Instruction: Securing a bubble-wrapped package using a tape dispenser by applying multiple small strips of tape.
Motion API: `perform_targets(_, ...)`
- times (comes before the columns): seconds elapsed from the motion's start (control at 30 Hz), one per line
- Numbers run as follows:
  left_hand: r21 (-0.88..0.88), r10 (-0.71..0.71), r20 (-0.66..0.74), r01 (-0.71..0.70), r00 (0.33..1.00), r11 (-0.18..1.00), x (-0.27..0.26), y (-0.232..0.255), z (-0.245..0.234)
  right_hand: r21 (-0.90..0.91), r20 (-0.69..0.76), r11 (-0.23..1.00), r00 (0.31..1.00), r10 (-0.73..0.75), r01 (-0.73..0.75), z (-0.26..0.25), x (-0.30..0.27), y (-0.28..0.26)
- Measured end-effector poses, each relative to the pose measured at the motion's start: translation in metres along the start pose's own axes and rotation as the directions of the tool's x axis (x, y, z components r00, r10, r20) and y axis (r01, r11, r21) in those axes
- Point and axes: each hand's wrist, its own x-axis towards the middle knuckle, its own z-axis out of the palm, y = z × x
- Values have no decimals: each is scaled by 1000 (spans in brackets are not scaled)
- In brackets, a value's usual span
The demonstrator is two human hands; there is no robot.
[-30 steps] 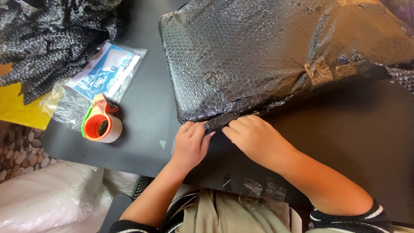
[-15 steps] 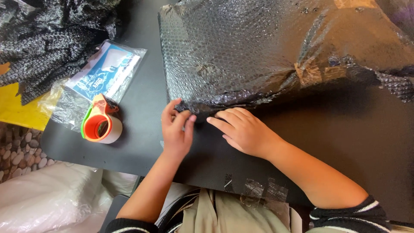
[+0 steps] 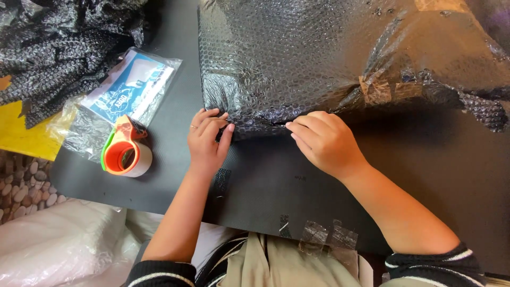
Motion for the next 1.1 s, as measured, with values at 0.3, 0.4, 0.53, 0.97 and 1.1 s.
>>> perform_targets(0.3, -184, -82, -193, 46, 978, 982, -24, -22, 21, -126, -25, 992, 999, -29, 26, 26, -13, 5)
perform_targets(0.4, -206, -31, -185, -7, 982, 979, -23, -27, 22, -118, -93, 992, 995, -44, 33, 26, -11, 6)
perform_targets(0.53, -12, 114, -170, -118, 979, 993, -23, -26, 26, -119, -153, 987, 981, -122, 104, 14, 1, -5)
perform_targets(0.97, -23, 13, -54, -14, 998, 1000, -13, -15, 15, 3, -118, 971, 964, 238, -240, -141, 4, -38)
perform_targets(1.1, -33, 22, -40, -23, 999, 999, -7, -13, 9, 73, 31, 876, 879, 475, -476, -172, -37, -56)
